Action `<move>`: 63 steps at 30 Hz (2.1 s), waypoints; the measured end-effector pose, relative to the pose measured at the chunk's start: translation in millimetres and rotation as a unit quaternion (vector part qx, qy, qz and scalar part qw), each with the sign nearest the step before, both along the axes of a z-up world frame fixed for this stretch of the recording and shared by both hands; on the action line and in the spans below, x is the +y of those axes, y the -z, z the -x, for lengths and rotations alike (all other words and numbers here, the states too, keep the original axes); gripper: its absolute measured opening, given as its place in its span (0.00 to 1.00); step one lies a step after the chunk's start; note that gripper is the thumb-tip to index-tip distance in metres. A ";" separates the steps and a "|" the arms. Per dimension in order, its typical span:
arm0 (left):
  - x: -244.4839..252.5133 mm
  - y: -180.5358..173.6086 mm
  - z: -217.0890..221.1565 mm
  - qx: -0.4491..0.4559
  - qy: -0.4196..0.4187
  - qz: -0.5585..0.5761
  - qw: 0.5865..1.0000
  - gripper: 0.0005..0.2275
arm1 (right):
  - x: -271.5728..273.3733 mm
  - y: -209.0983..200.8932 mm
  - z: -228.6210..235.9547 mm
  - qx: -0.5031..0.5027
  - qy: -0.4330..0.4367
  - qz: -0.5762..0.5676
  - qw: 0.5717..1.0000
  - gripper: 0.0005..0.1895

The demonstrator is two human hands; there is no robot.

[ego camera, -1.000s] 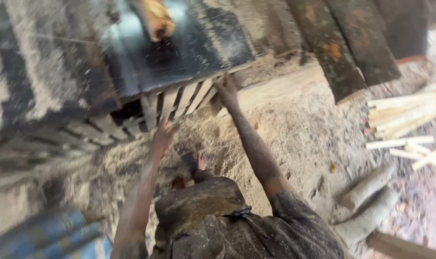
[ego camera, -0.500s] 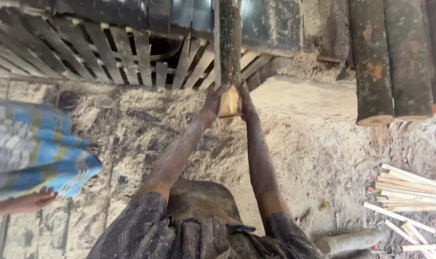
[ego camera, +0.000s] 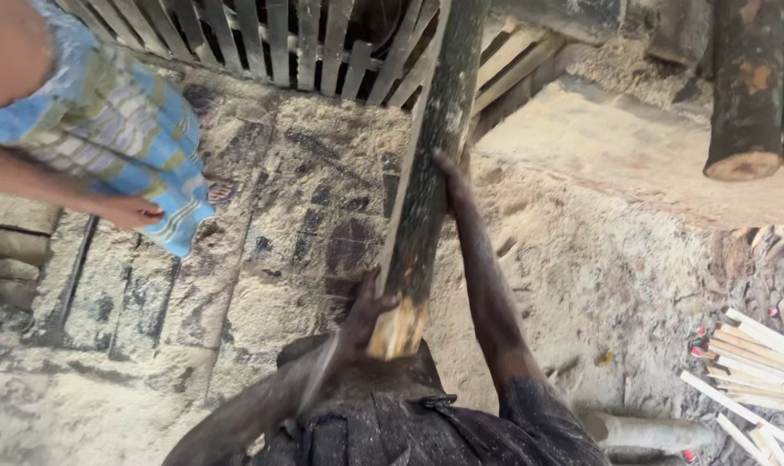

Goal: The person lifts wooden logs and positions them onto a powered saw table to cut them into smaller sections.

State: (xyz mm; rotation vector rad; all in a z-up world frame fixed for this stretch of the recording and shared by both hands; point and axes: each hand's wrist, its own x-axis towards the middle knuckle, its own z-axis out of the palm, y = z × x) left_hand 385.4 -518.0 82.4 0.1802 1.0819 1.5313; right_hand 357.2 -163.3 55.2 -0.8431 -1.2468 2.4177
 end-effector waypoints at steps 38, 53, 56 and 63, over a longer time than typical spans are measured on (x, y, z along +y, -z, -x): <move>-166.5 -57.0 47.4 0.173 0.182 0.068 0.965 0.68 | -185.5 -29.4 16.8 -0.178 0.091 -0.174 0.964 0.77; -105.9 -47.1 89.6 0.148 0.168 0.026 0.974 0.69 | -128.8 -30.5 61.4 -0.117 0.099 -0.126 0.980 0.69; -84.2 -44.6 103.5 0.160 0.173 0.036 0.971 0.69 | -106.1 -22.4 74.1 -0.111 0.099 -0.140 0.979 0.69; -19.1 -43.4 151.5 0.141 0.190 0.041 0.971 0.70 | -38.0 -12.9 121.0 -0.092 0.090 -0.160 0.979 0.71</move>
